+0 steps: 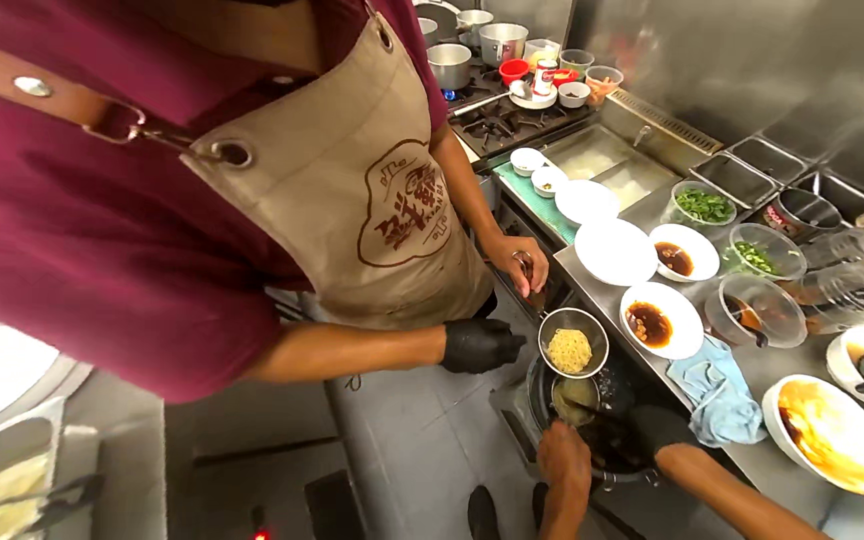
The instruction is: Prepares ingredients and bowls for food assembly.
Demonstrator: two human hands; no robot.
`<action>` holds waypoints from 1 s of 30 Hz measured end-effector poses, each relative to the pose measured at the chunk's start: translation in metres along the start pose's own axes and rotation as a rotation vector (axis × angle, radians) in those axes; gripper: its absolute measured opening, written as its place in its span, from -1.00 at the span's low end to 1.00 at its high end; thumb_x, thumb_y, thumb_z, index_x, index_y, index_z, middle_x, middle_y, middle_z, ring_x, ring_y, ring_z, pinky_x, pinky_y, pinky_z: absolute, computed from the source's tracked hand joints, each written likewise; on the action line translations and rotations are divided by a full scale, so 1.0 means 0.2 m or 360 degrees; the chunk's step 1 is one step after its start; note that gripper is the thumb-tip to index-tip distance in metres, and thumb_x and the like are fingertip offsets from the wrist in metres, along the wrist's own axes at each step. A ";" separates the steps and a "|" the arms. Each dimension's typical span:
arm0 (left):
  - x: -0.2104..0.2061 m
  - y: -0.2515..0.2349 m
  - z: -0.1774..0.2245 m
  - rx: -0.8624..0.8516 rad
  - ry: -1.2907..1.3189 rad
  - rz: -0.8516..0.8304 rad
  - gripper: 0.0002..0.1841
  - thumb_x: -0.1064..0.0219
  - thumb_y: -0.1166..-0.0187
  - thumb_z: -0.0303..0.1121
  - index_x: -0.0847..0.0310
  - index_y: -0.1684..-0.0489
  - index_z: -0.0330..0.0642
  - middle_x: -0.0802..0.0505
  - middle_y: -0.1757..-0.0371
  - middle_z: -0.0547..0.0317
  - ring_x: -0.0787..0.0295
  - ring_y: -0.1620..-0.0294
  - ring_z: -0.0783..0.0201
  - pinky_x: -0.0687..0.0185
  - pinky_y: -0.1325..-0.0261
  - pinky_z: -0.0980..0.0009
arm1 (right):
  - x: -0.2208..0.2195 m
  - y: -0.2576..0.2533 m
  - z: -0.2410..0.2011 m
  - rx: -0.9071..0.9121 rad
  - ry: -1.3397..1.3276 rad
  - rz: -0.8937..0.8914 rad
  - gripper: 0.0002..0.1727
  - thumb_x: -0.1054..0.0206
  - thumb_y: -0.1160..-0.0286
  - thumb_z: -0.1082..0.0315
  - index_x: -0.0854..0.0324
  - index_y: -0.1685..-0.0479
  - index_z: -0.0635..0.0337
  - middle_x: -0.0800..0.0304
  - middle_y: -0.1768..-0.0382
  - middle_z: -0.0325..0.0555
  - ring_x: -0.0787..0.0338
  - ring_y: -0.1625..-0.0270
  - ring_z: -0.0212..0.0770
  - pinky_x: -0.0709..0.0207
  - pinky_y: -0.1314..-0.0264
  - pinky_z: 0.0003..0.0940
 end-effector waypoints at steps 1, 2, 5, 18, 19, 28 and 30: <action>-0.01 0.01 -0.01 0.0000 -0.0001 0.0004 -0.62 -0.13 -0.74 -0.14 -0.73 -0.14 -0.23 -0.87 -0.09 -0.11 -0.84 -0.19 -0.05 -0.72 -0.21 -0.07 | -0.01 0.00 0.03 -0.0031 -0.0034 -0.0025 -0.51 -0.42 -0.50 0.10 -0.70 -0.27 0.28 -0.75 -0.28 0.32 -0.72 -0.38 0.33 -0.54 -0.35 0.38; -0.01 0.02 -0.01 -0.0002 -0.0002 0.0007 -0.62 -0.13 -0.74 -0.14 -0.73 -0.14 -0.23 -0.88 -0.08 -0.11 -0.84 -0.18 -0.05 -0.73 -0.20 -0.07 | -0.02 0.02 0.05 -0.0057 -0.0080 -0.0053 -0.52 -0.39 -0.54 0.15 -0.67 -0.31 0.32 -0.73 -0.32 0.35 -0.69 -0.41 0.34 -0.52 -0.39 0.37; 0.00 0.01 0.01 0.0006 -0.0003 0.0010 -0.62 -0.15 -0.73 -0.13 -0.74 -0.12 -0.24 -0.88 -0.08 -0.11 -0.84 -0.19 -0.06 -0.72 -0.21 -0.07 | 0.00 0.10 -0.04 -0.0036 -0.0125 -0.0044 -0.49 -0.40 -0.55 0.17 -0.64 -0.36 0.33 -0.69 -0.37 0.34 -0.65 -0.47 0.33 -0.48 -0.45 0.35; -0.04 0.06 -0.02 -0.0008 0.0013 -0.0006 -0.60 -0.12 -0.75 -0.13 -0.72 -0.18 -0.24 -0.87 -0.13 -0.13 -0.82 -0.23 -0.06 -0.71 -0.25 -0.07 | 0.14 0.21 0.10 -0.0068 0.0017 0.0113 -0.40 -0.36 -0.48 -0.12 -0.68 -0.37 0.07 -0.79 -0.28 0.22 -0.75 -0.36 0.31 -0.56 -0.32 0.39; -0.04 0.06 -0.01 -0.0025 0.0022 -0.0001 -0.60 -0.13 -0.75 -0.13 -0.72 -0.16 -0.26 -0.87 -0.12 -0.15 -0.82 -0.22 -0.07 -0.71 -0.24 -0.09 | 0.12 0.18 0.08 -0.0068 -0.0007 0.0120 -0.38 -0.40 -0.46 -0.10 -0.68 -0.36 0.16 -0.76 -0.30 0.27 -0.72 -0.38 0.34 -0.53 -0.36 0.41; -0.02 0.02 0.00 -0.0024 0.0011 0.0037 -0.63 -0.15 -0.72 -0.15 -0.72 -0.16 -0.23 -0.86 -0.14 -0.12 -0.82 -0.21 -0.06 -0.72 -0.21 -0.09 | 0.18 0.32 0.36 0.0013 0.0035 0.0339 -0.62 -0.33 -0.53 0.03 -0.79 -0.15 0.02 -0.87 -0.12 0.15 -0.83 -0.20 0.26 -0.63 -0.18 0.35; -0.02 0.01 -0.02 -0.0006 0.0000 0.0034 -0.63 -0.14 -0.71 -0.15 -0.71 -0.15 -0.22 -0.87 -0.12 -0.10 -0.83 -0.20 -0.05 -0.73 -0.19 -0.08 | 0.33 0.57 0.46 0.0132 0.0104 0.0487 -0.67 -0.30 -0.56 -0.02 -0.80 -0.09 -0.11 -0.91 0.00 0.06 -0.87 -0.11 0.21 -0.66 -0.09 0.34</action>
Point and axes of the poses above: each hand's wrist, its own y-axis away from the middle knuckle, its own x-axis out of the back of the hand, z = x × y, the point moved 10 cm from there along -y, towards the middle knuckle
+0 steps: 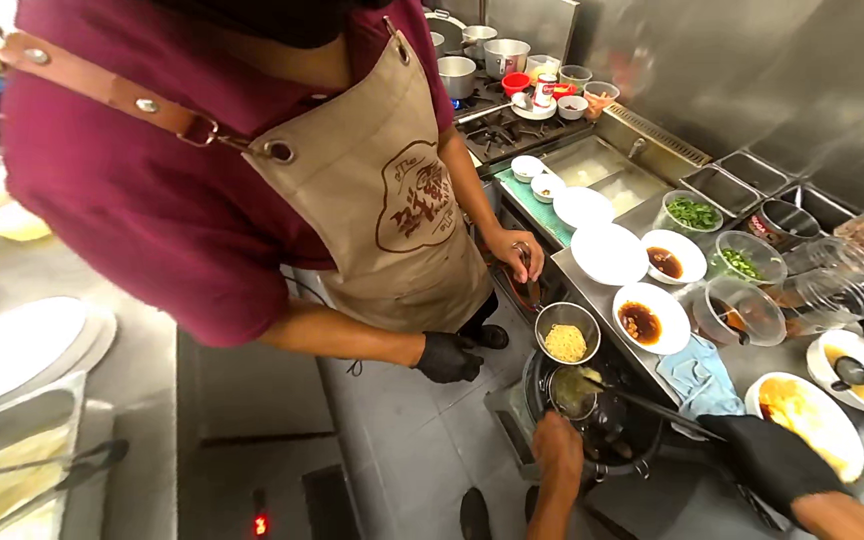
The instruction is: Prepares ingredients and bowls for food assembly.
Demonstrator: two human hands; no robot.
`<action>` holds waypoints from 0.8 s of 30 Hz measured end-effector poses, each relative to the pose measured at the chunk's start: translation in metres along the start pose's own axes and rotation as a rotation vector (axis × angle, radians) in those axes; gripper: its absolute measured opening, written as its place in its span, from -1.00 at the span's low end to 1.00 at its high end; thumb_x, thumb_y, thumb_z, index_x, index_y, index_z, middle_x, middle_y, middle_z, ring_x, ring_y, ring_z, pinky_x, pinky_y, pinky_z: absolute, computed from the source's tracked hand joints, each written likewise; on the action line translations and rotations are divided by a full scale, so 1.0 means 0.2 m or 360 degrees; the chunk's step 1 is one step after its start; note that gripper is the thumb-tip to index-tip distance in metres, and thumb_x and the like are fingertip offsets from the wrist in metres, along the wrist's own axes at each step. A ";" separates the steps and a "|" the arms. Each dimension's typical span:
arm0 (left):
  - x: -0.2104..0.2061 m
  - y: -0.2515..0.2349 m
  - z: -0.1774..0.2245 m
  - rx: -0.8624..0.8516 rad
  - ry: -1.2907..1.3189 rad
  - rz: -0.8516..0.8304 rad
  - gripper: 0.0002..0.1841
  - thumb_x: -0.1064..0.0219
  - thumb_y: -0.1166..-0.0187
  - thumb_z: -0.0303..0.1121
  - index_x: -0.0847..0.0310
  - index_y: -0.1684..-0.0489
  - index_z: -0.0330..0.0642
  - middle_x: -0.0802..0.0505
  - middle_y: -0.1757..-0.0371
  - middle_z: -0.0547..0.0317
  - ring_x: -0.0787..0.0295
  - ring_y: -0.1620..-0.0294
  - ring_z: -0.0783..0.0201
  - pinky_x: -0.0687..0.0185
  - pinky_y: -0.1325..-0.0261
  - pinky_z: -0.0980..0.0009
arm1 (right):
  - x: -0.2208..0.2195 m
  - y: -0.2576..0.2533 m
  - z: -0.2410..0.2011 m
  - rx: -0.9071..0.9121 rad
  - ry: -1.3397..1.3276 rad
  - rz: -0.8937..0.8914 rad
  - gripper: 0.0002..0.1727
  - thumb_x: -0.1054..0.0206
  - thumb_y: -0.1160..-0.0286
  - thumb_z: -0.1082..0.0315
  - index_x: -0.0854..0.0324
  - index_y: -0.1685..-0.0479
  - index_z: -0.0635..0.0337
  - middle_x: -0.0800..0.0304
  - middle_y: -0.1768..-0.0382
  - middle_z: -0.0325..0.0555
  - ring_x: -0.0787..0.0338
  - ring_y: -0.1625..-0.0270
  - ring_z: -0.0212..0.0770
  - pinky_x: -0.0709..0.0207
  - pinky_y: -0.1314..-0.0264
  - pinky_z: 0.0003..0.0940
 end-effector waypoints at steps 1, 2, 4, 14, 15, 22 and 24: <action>-0.01 0.00 -0.01 0.0002 -0.0001 -0.0004 -0.63 -0.14 -0.71 -0.15 -0.71 -0.16 -0.22 -0.87 -0.13 -0.11 -0.84 -0.20 -0.05 -0.73 -0.19 -0.08 | 0.09 0.08 0.02 0.0029 0.0018 0.0068 -0.70 -0.30 -0.58 -0.02 -0.80 -0.06 -0.13 -0.92 0.06 0.06 -0.89 -0.06 0.22 -0.67 -0.01 0.34; -0.01 -0.01 -0.01 0.0001 0.0007 -0.0005 -0.63 -0.14 -0.72 -0.15 -0.72 -0.15 -0.23 -0.87 -0.13 -0.11 -0.83 -0.20 -0.04 -0.73 -0.20 -0.08 | 0.15 0.12 0.02 0.0029 0.0036 0.0115 -0.71 -0.29 -0.58 -0.01 -0.80 -0.03 -0.13 -0.92 0.10 0.05 -0.90 -0.01 0.22 -0.68 0.05 0.33; -0.01 -0.01 -0.01 -0.0004 0.0041 -0.0002 -0.62 -0.14 -0.73 -0.13 -0.72 -0.13 -0.24 -0.87 -0.12 -0.12 -0.83 -0.20 -0.05 -0.73 -0.21 -0.08 | 0.16 0.09 -0.03 -0.0038 0.0050 0.0061 -0.72 -0.29 -0.58 0.03 -0.77 -0.04 -0.09 -0.91 0.07 0.08 -0.88 -0.04 0.23 -0.66 0.03 0.34; -0.06 0.07 0.02 0.0029 0.0096 0.0036 -0.62 -0.14 -0.73 -0.14 -0.73 -0.13 -0.23 -0.88 -0.09 -0.11 -0.84 -0.18 -0.05 -0.73 -0.18 -0.09 | -0.40 -0.32 -0.32 -0.0237 -0.0198 -0.0457 -0.50 -0.32 -0.61 0.27 -0.56 -0.44 0.39 -0.62 -0.44 0.41 -0.58 -0.55 0.34 -0.43 -0.51 0.36; -0.06 0.07 0.01 0.0031 0.0092 0.0032 -0.62 -0.13 -0.74 -0.13 -0.73 -0.14 -0.23 -0.88 -0.10 -0.11 -0.84 -0.18 -0.04 -0.73 -0.19 -0.08 | -0.39 -0.30 -0.26 -0.0257 -0.0180 -0.0403 -0.51 -0.35 -0.58 0.21 -0.62 -0.39 0.33 -0.68 -0.39 0.36 -0.64 -0.48 0.33 -0.49 -0.45 0.36; -0.03 0.03 -0.02 -0.0027 0.0121 0.0017 -0.61 -0.12 -0.75 -0.13 -0.72 -0.10 -0.27 -0.88 -0.07 -0.14 -0.84 -0.17 -0.06 -0.73 -0.19 -0.08 | 0.07 0.12 0.09 -0.0027 0.0009 0.0113 -0.72 -0.32 -0.55 -0.02 -0.78 -0.01 -0.14 -0.91 0.09 0.04 -0.89 -0.03 0.22 -0.67 0.04 0.34; -0.01 0.04 -0.01 -0.0011 0.0136 0.0034 -0.61 -0.13 -0.74 -0.12 -0.72 -0.11 -0.26 -0.88 -0.07 -0.13 -0.84 -0.17 -0.05 -0.73 -0.19 -0.07 | 0.06 0.09 -0.01 -0.0072 0.0017 0.0020 -0.70 -0.29 -0.57 0.04 -0.77 -0.08 -0.05 -0.90 0.01 0.10 -0.87 -0.09 0.25 -0.66 -0.06 0.34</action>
Point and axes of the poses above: each hand's wrist, its own y-axis away from the middle knuckle, its own x-axis out of the back of the hand, z = x × y, the point moved 10 cm from there along -y, towards the middle knuckle
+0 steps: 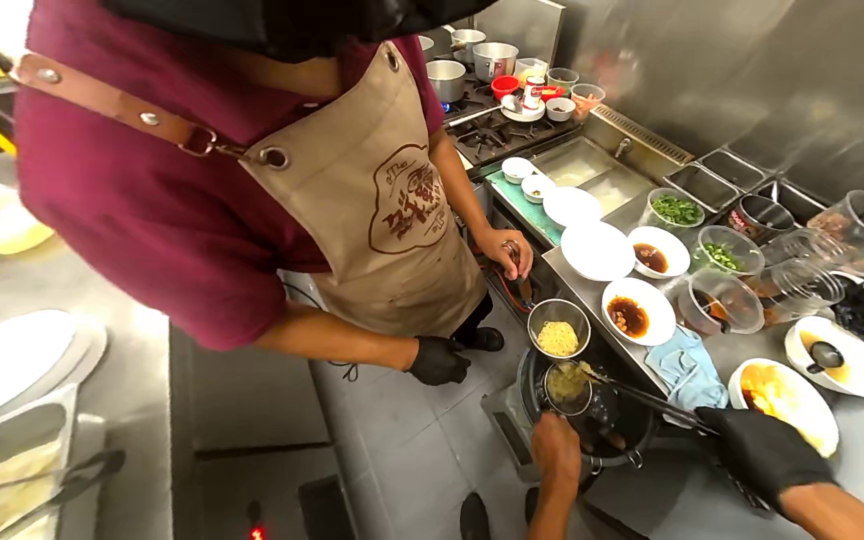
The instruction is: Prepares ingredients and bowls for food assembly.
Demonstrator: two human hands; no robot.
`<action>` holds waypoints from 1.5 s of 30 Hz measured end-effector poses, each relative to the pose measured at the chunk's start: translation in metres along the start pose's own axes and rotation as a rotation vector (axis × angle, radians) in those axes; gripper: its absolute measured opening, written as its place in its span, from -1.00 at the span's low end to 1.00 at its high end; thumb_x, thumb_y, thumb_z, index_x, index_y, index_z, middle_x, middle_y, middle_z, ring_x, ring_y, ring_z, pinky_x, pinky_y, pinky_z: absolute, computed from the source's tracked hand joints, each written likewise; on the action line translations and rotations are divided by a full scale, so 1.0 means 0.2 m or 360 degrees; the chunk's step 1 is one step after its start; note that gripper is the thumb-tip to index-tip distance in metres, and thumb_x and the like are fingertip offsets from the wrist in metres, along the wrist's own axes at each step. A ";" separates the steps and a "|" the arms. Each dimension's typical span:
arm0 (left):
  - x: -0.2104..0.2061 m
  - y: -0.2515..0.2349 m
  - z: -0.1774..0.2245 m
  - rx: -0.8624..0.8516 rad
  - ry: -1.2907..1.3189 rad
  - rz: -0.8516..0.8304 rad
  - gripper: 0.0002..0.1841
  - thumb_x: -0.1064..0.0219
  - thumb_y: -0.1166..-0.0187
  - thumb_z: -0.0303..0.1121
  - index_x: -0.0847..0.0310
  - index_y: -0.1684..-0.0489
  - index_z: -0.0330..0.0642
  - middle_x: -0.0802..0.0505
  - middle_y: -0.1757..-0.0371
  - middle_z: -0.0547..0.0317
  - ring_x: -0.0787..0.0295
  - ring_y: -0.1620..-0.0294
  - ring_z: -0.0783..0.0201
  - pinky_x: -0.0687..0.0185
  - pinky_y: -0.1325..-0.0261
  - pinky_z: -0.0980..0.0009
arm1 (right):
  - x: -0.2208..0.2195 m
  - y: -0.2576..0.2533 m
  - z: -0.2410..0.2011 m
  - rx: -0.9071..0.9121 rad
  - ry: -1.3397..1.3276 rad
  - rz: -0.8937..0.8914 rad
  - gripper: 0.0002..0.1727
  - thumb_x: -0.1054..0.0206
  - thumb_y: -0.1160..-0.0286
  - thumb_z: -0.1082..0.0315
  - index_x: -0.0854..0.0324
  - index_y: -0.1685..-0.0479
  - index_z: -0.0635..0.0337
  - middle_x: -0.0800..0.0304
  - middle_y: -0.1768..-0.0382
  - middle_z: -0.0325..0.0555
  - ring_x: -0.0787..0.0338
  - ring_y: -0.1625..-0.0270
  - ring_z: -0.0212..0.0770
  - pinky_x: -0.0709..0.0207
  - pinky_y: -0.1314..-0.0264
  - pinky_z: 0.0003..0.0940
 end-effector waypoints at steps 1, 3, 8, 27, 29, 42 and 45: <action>0.00 0.01 0.01 0.0012 0.0010 0.0001 -0.61 -0.14 -0.74 -0.12 -0.72 -0.11 -0.25 -0.87 -0.08 -0.13 -0.84 -0.18 -0.05 -0.73 -0.19 -0.07 | -0.06 -0.06 -0.07 -0.0036 -0.0007 -0.0075 -0.66 -0.28 -0.58 0.06 -0.76 -0.15 -0.01 -0.88 -0.06 0.13 -0.85 -0.16 0.25 -0.64 -0.14 0.35; 0.00 0.03 0.02 0.0021 0.0033 0.0010 -0.62 -0.15 -0.74 -0.13 -0.73 -0.09 -0.26 -0.88 -0.06 -0.13 -0.85 -0.16 -0.06 -0.73 -0.17 -0.08 | -0.23 -0.20 -0.19 -0.0098 -0.0045 -0.0211 -0.58 -0.32 -0.53 0.08 -0.72 -0.26 0.08 -0.83 -0.20 0.18 -0.79 -0.27 0.28 -0.60 -0.26 0.36; 0.08 0.16 0.05 -0.0009 0.0061 0.0003 -0.61 -0.15 -0.75 -0.12 -0.74 -0.05 -0.29 -0.88 -0.04 -0.15 -0.84 -0.16 -0.08 -0.72 -0.19 -0.10 | -0.24 -0.05 -0.29 -0.0214 -0.0203 -0.0271 -0.52 -0.36 -0.55 0.00 -0.70 -0.29 0.12 -0.81 -0.20 0.24 -0.78 -0.29 0.32 -0.59 -0.25 0.36; 0.32 0.23 0.14 -0.0233 -0.0202 0.0058 -0.60 -0.18 -0.72 -0.11 -0.79 0.10 -0.29 -0.88 0.05 -0.20 -0.84 -0.09 -0.13 -0.69 -0.14 -0.18 | -0.61 0.20 -0.11 -0.0476 -0.1162 -0.0358 -0.26 -0.13 -0.69 -0.22 -0.53 -0.53 0.26 -0.60 -0.50 0.32 -0.53 -0.61 0.31 -0.30 -0.63 0.35; 0.35 0.22 0.15 -0.0247 -0.0239 0.0016 -0.59 -0.19 -0.70 -0.09 -0.80 0.11 -0.29 -0.88 0.04 -0.19 -0.84 -0.08 -0.12 -0.68 -0.15 -0.18 | -0.63 0.15 -0.09 -0.0492 -0.1198 -0.0236 -0.25 -0.20 -0.61 -0.27 -0.64 -0.38 0.27 -0.71 -0.38 0.33 -0.64 -0.51 0.32 -0.40 -0.54 0.37; 0.84 0.63 0.64 -0.0437 -0.0881 0.0274 -0.59 -0.20 -0.66 -0.01 -0.81 -0.01 -0.14 -0.88 -0.02 -0.08 -0.82 -0.16 -0.07 -0.67 -0.19 -0.17 | -0.87 0.00 0.04 -0.0505 -0.1429 -0.0224 -0.25 -0.30 -0.51 -0.34 -0.73 -0.23 0.22 -0.82 -0.14 0.27 -0.79 -0.26 0.26 -0.56 -0.35 0.31; 0.93 0.82 0.88 -0.0858 -0.0942 0.0833 -0.51 -0.36 -0.56 0.00 -0.73 -0.33 -0.12 -0.70 -0.39 -0.23 -0.49 -0.54 -0.29 -0.41 -0.51 -0.24 | -0.92 -0.05 0.05 -0.0439 -0.1460 -0.0141 -0.30 -0.29 -0.54 -0.32 -0.77 -0.17 0.19 -0.85 -0.04 0.25 -0.83 -0.13 0.25 -0.62 -0.22 0.30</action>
Point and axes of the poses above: each hand's wrist, its own y-axis away from the middle knuckle, its own x-axis out of the back of the hand, z = x × y, the point moved 10 cm from there along -y, towards the middle knuckle
